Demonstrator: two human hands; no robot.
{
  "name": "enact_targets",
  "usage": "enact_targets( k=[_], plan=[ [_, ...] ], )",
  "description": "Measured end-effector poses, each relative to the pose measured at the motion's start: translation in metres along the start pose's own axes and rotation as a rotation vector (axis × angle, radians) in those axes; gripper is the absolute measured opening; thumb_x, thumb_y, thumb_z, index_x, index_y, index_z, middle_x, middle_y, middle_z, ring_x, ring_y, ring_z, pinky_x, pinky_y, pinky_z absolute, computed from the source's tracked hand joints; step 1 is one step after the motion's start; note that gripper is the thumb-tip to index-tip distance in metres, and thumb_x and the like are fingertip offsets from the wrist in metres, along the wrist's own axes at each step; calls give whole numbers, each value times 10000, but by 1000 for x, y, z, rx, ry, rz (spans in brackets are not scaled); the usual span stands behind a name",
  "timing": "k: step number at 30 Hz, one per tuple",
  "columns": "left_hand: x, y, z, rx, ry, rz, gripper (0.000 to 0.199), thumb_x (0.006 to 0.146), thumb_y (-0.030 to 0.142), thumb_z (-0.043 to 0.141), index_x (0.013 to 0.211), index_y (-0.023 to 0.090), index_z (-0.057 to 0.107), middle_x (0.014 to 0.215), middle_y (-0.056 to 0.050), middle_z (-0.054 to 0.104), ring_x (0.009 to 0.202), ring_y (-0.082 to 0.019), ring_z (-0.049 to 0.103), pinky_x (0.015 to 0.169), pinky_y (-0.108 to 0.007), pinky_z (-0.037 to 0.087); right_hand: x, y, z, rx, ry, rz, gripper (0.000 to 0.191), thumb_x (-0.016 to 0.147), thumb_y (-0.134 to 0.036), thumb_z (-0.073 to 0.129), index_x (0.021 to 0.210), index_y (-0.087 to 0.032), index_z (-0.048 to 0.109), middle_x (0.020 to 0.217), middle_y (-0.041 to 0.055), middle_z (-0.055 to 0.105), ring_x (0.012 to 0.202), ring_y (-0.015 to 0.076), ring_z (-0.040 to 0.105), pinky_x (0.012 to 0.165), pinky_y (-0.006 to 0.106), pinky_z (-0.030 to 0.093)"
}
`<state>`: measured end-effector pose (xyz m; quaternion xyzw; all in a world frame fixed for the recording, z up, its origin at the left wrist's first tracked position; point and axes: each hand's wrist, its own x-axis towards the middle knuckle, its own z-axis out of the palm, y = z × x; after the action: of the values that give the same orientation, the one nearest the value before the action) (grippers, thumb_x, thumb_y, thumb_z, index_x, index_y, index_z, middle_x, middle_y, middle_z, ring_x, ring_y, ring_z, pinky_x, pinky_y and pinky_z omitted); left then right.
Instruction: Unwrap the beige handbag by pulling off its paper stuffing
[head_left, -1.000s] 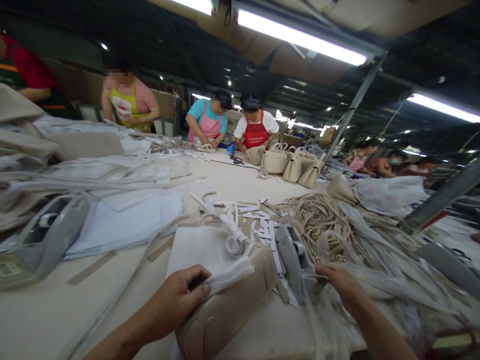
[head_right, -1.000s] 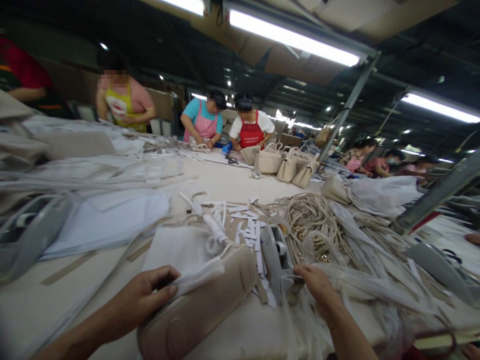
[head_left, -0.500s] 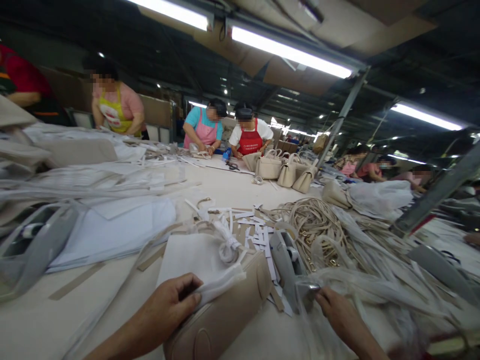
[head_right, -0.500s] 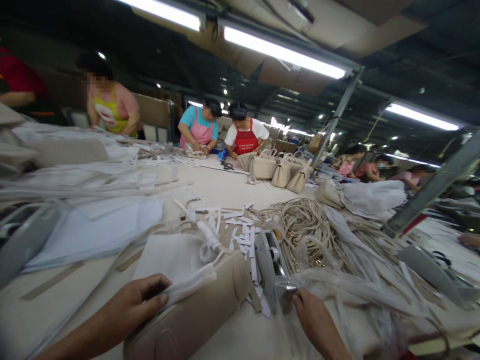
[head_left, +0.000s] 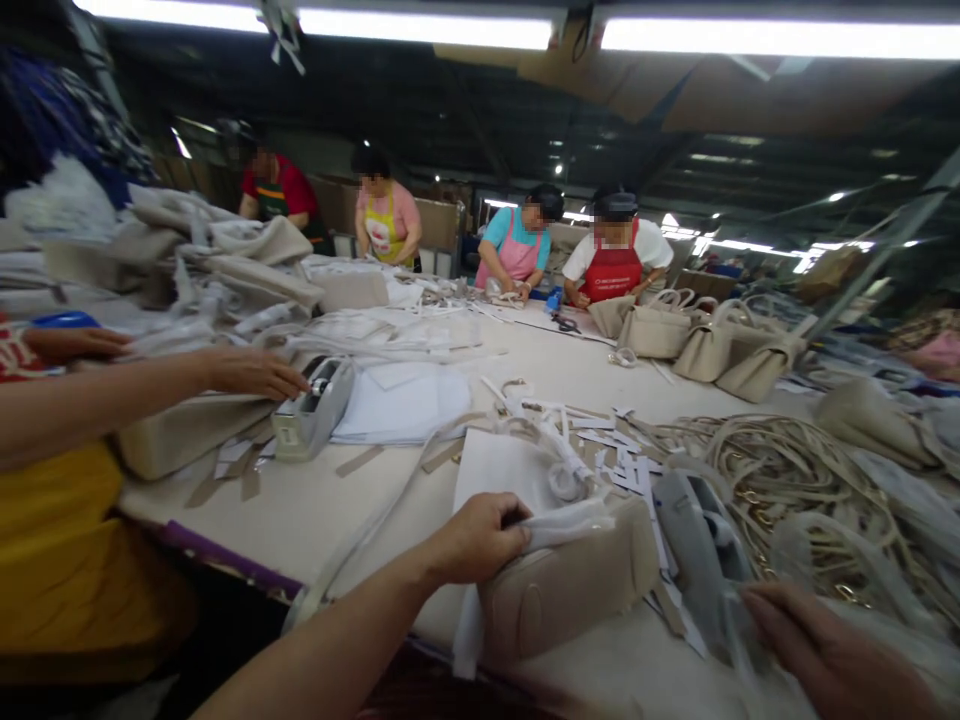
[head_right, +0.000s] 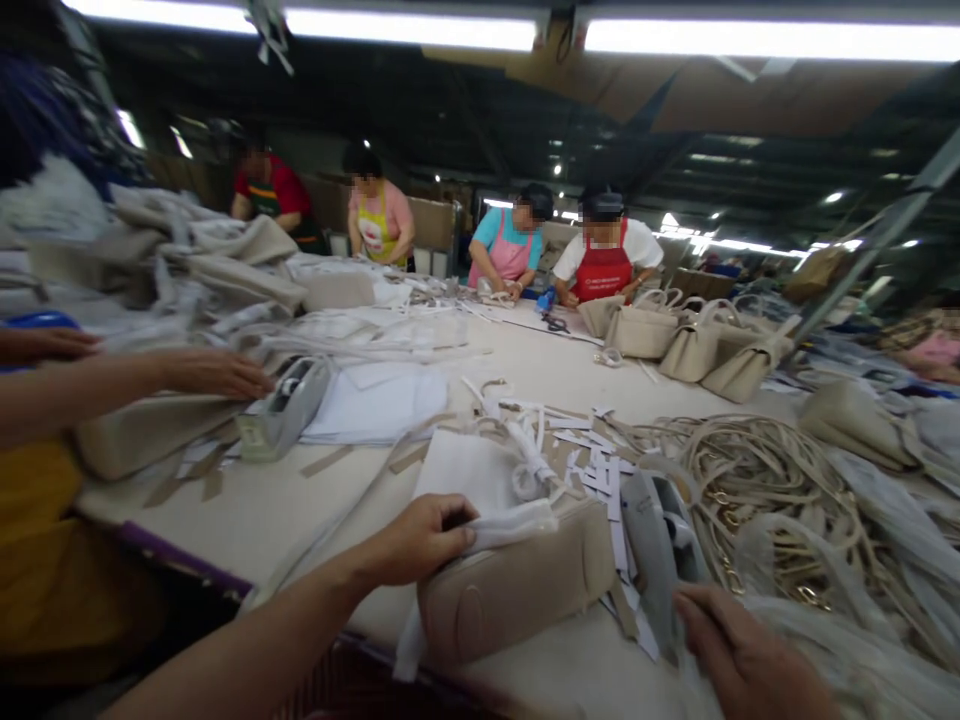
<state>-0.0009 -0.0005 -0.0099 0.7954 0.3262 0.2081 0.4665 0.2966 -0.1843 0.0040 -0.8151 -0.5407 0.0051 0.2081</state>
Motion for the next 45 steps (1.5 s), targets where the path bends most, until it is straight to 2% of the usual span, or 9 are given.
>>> enact_targets(
  k=[2,5,9,17,23,30,37,41,45],
  plan=[
    [0,-2,1,-17,4,-3,251,721,294,504,875,161,651,759,-8,638,705,-149,540,645,-249,399,-1,-55,11,155,-91,-54,361,773,-541,433,921,-285,641,765,28,709,680,194,654,574,260,514],
    [2,-6,2,-107,13,-33,263,691,295,523,859,148,661,747,-14,637,684,-151,535,630,-255,397,-3,-124,37,392,-81,-120,377,818,-523,397,964,-254,618,727,19,690,671,181,641,614,261,505],
    [4,-7,4,-353,51,-114,273,628,246,551,835,108,663,664,-2,594,595,-115,482,565,-239,362,4,-162,60,454,-83,-127,371,826,-478,404,997,-222,611,742,21,680,673,179,628,643,284,487],
    [1,-8,10,-616,150,-79,294,614,252,582,851,92,651,655,2,584,575,-93,460,572,-233,340,30,-181,60,334,-138,-233,343,835,-391,373,1014,-211,604,790,30,671,711,186,615,700,314,457],
    [0,-15,18,-586,224,-26,255,646,250,581,844,113,663,707,-4,627,628,-112,499,620,-239,373,39,-189,63,149,-209,-228,343,837,-329,359,1031,-203,613,853,68,683,826,238,616,762,370,432],
    [-2,-14,15,-554,242,25,210,632,204,563,793,119,667,693,-1,621,632,-117,505,606,-234,372,46,-185,63,22,-290,-175,465,872,-338,337,1317,-218,398,769,62,683,719,244,633,643,347,435],
    [-4,-17,10,-789,147,-2,213,629,225,619,808,110,631,697,1,582,598,-91,484,580,-226,355,42,-170,63,-148,-132,-292,566,881,-471,354,1383,-246,220,901,37,667,791,273,644,633,372,454],
    [-1,-18,9,-858,168,-56,373,593,197,659,946,122,563,626,49,513,548,-77,461,555,-223,349,47,-148,59,-132,-85,-400,632,825,-431,504,1368,-245,242,918,14,635,724,203,637,593,316,479],
    [-1,-17,7,-804,174,-104,504,598,160,646,1078,136,497,630,58,508,553,-80,467,545,-221,339,50,-145,40,-247,127,-529,548,853,-405,473,1352,-262,299,998,46,606,776,199,615,617,318,483]
  ],
)
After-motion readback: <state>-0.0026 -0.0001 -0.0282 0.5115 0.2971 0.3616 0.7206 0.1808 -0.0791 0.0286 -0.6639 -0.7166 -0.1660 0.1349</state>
